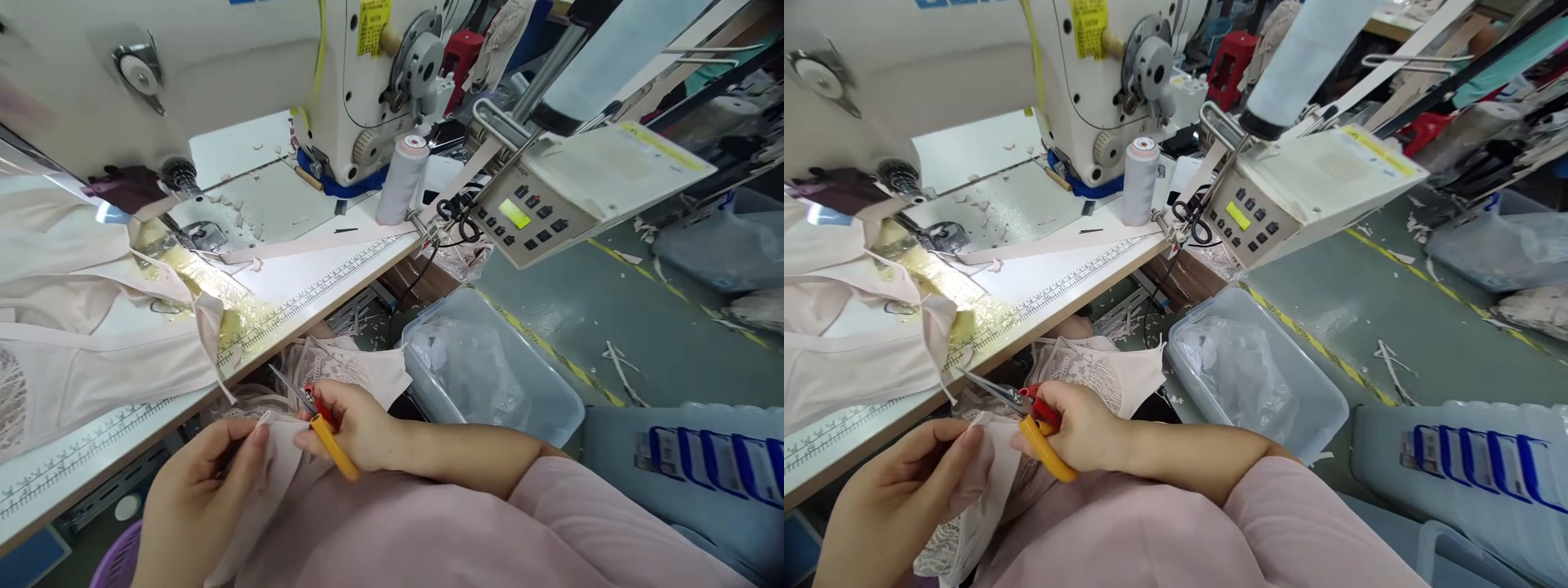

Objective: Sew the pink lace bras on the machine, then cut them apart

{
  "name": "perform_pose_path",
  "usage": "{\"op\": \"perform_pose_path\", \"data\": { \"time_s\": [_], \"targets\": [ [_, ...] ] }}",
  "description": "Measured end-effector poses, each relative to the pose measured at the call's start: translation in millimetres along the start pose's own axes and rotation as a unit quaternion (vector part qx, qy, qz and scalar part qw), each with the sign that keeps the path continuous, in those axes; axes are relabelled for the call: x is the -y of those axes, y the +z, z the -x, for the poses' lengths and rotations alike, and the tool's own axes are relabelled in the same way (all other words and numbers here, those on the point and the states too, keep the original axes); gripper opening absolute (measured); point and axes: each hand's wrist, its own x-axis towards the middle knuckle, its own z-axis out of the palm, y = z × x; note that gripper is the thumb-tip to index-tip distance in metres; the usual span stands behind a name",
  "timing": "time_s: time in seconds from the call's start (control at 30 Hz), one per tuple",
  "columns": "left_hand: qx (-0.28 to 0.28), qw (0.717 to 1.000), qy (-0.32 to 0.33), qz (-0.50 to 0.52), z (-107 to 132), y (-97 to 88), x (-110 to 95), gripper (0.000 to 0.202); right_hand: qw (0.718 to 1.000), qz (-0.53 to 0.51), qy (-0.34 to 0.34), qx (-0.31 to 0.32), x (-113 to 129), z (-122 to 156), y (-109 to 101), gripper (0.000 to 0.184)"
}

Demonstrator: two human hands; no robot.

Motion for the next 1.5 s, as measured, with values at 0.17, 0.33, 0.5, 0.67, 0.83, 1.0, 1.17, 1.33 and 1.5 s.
{"op": "perform_pose_path", "data": {
  "time_s": [0.17, 0.33, 0.5, 0.67, 0.83, 1.0, 1.17, 1.33, 1.5],
  "targets": [
    [-0.021, 0.999, 0.033, -0.012, 9, -17.5, -17, 0.037, 0.996, -0.01, -0.038, 0.083, 43, 3, -3, 0.033],
    [0.039, 0.978, -0.065, 0.197, 11, 1.6, -5, 0.039, 0.987, 0.104, -0.1, 0.066, 59, 7, -14, 0.023],
    [0.027, 0.94, -0.093, 0.327, 7, 33.0, 22, 0.033, 0.995, 0.09, -0.024, 0.016, 35, 3, -17, 0.029],
    [0.04, 0.934, -0.103, 0.34, 5, 36.5, 28, 0.033, 0.999, 0.02, 0.028, -0.005, 27, 1, -15, 0.046],
    [0.032, 0.934, -0.101, 0.342, 2, 35.0, 31, 0.032, 1.0, 0.027, 0.003, -0.01, 27, 0, -14, 0.045],
    [0.055, 0.923, -0.118, 0.361, 0, 38.7, 25, 0.034, 0.971, 0.204, -0.046, 0.114, 45, -9, -42, 0.052],
    [0.114, 0.931, -0.095, 0.334, 5, 41.8, 3, 0.036, 0.823, 0.422, -0.023, 0.379, 85, -40, -81, 0.061],
    [0.096, 0.94, -0.061, 0.321, 11, 47.3, -10, 0.031, 0.728, 0.507, 0.035, 0.461, 108, -52, -87, 0.06],
    [0.089, 0.939, -0.04, 0.331, 7, 47.3, -5, 0.031, 0.678, 0.599, 0.06, 0.422, 112, -40, -79, 0.055]
  ]
}}
